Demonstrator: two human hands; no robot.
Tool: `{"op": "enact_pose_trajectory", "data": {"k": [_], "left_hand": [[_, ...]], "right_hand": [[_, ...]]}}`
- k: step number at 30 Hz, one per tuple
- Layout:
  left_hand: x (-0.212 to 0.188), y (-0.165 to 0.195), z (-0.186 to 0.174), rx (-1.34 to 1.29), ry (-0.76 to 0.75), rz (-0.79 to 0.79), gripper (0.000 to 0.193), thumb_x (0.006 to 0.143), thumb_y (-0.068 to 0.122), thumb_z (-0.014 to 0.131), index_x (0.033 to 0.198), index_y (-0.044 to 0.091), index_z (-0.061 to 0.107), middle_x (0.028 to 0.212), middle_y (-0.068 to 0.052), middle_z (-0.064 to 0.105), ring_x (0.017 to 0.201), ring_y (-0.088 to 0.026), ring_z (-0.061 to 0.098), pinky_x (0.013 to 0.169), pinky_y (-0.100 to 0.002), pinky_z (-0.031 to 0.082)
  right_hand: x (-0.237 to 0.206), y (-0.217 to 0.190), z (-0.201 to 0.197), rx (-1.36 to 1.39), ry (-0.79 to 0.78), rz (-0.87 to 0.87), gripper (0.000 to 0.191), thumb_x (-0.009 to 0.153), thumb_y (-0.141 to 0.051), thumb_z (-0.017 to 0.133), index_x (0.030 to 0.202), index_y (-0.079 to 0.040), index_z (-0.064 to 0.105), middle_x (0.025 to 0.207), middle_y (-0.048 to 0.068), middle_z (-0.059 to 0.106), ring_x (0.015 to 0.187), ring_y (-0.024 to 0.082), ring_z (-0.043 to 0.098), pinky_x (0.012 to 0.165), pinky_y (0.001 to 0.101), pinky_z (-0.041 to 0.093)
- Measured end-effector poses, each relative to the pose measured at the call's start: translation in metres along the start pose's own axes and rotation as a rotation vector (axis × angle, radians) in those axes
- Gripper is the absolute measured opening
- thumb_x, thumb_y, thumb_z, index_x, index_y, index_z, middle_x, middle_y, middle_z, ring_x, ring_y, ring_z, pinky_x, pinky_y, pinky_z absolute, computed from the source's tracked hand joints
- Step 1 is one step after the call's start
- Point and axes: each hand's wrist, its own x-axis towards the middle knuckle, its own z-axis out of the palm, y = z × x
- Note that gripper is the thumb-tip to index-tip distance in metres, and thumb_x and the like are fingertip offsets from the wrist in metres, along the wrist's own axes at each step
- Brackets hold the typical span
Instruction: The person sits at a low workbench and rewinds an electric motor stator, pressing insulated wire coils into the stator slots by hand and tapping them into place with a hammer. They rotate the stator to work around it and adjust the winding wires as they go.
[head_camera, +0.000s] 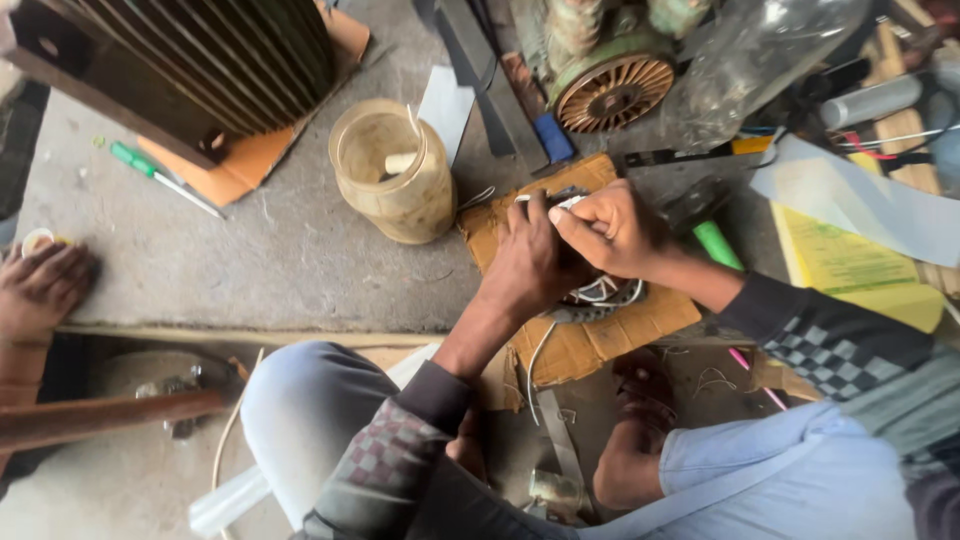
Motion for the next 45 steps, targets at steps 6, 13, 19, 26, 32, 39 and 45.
{"op": "enact_pose_trajectory", "data": {"k": [6, 13, 19, 26, 32, 39, 45], "left_hand": [[0.007, 0.027, -0.012, 0.186, -0.056, -0.044, 0.085, 0.07, 0.033, 0.086, 0.131, -0.004, 0.04, 0.128, -0.028, 0.047, 0.121, -0.05, 0.046, 0.1, -0.06, 0.044], [0.0, 0.019, -0.004, 0.118, -0.037, -0.182, 0.083, 0.077, 0.026, 0.077, 0.144, -0.006, 0.039, 0.133, -0.029, 0.045, 0.122, -0.052, 0.046, 0.097, -0.062, 0.045], [0.002, 0.008, -0.009, 0.051, 0.023, 0.002, 0.068, 0.072, 0.023, 0.084, 0.13, 0.003, 0.054, 0.13, -0.021, 0.057, 0.123, -0.048, 0.05, 0.103, -0.053, 0.046], [-0.028, 0.003, -0.046, -0.428, 0.009, 0.064, 0.099, 0.069, 0.033, 0.094, 0.15, 0.004, 0.046, 0.146, -0.019, 0.058, 0.141, -0.036, 0.057, 0.118, -0.043, 0.045], [-0.035, 0.012, -0.02, -0.225, 0.188, 0.164, 0.113, 0.053, 0.03, 0.1, 0.147, 0.002, 0.043, 0.146, -0.028, 0.05, 0.141, -0.046, 0.043, 0.116, -0.047, 0.039], [-0.039, 0.023, -0.023, -0.164, 0.108, 0.037, 0.116, 0.058, 0.026, 0.097, 0.151, 0.003, 0.034, 0.152, -0.038, 0.033, 0.14, -0.055, 0.036, 0.116, -0.05, 0.035], [-0.039, 0.03, -0.024, -0.156, 0.086, -0.012, 0.119, 0.059, 0.026, 0.096, 0.154, 0.003, 0.029, 0.157, -0.038, 0.024, 0.139, -0.057, 0.033, 0.117, -0.053, 0.033]], "right_hand": [[0.004, -0.009, -0.004, -0.022, -0.045, -0.011, 0.05, 0.099, -0.014, 0.064, 0.057, -0.002, 0.039, 0.05, 0.006, 0.03, 0.044, 0.012, 0.029, 0.044, 0.0364, 0.023], [-0.004, 0.003, 0.003, -0.107, -0.022, -0.153, 0.05, 0.097, -0.012, 0.066, 0.056, -0.004, 0.038, 0.051, 0.011, 0.039, 0.042, 0.025, 0.041, 0.046, 0.0384, 0.029], [-0.007, -0.001, 0.013, -0.028, 0.078, -0.027, 0.047, 0.102, -0.014, 0.067, 0.063, -0.005, 0.044, 0.059, 0.016, 0.042, 0.048, 0.029, 0.039, 0.049, 0.0392, 0.029], [-0.077, -0.092, 0.021, -0.253, -0.059, -0.11, 0.032, 0.091, -0.01, 0.071, 0.065, -0.004, 0.053, 0.064, 0.012, 0.052, 0.061, 0.029, 0.054, 0.057, 0.0423, 0.043], [-0.11, -0.118, 0.052, -0.414, 0.019, -0.104, 0.02, 0.089, -0.011, 0.072, 0.076, -0.001, 0.061, 0.082, 0.011, 0.06, 0.084, 0.03, 0.059, 0.074, 0.0413, 0.051], [-0.106, -0.155, 0.049, -0.679, -0.018, 0.023, 0.033, 0.083, -0.027, 0.071, 0.088, 0.006, 0.068, 0.109, 0.022, 0.065, 0.108, 0.037, 0.06, 0.089, 0.0451, 0.051], [-0.165, -0.216, 0.058, -0.909, -0.23, -0.147, 0.044, 0.085, -0.022, 0.066, 0.12, 0.004, 0.062, 0.131, 0.028, 0.064, 0.121, 0.04, 0.064, 0.091, 0.0485, 0.053]]}}
